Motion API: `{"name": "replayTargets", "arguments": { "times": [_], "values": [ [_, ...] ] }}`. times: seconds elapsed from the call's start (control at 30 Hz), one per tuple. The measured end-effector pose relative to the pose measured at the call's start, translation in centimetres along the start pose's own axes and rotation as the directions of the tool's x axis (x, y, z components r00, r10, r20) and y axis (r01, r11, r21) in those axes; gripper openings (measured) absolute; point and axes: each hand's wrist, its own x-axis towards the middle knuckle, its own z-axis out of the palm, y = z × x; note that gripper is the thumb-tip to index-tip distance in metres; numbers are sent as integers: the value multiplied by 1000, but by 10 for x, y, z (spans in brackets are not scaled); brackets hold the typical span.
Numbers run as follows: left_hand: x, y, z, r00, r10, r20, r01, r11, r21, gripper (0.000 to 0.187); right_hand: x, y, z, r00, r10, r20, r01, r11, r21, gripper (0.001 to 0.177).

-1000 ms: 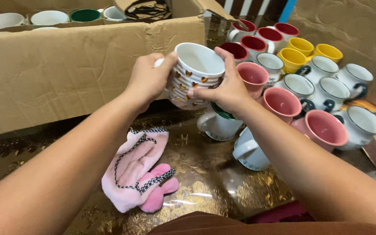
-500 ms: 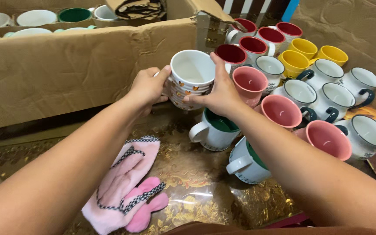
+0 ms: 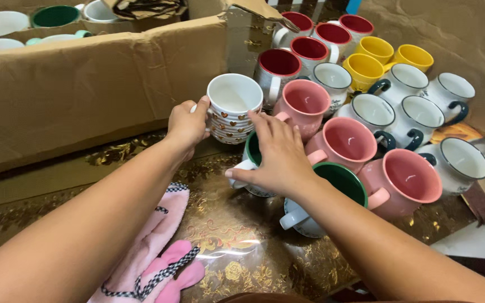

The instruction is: The person wipes the exterior and interior of two ceramic mugs with a pink cloth. They take the mugs from a cardboard box, wipe them thoroughly, and place them on a table with other mugs.

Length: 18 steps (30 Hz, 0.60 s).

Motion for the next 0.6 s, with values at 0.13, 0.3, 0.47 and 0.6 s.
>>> {"name": "replayTargets", "arguments": {
  "times": [0.13,0.3,0.47,0.6],
  "values": [
    [7,-11,14,999,34,13,-34,999,-19,42,-2,-2,-3,999,18,44,-17,999,-29,117],
    [17,-23,31,998,58,23,-57,997,-55,43,-4,0,0,999,17,31,-16,1000,-22,115],
    [24,-27,40,998,63,27,-61,996,-70,42,-4,1,1,999,27,41,-27,1000,-13,113],
    [27,-28,39,996,75,47,-71,994,-81,40,-5,2,2,999,15,29,-14,1000,-26,112]
  ]
}}
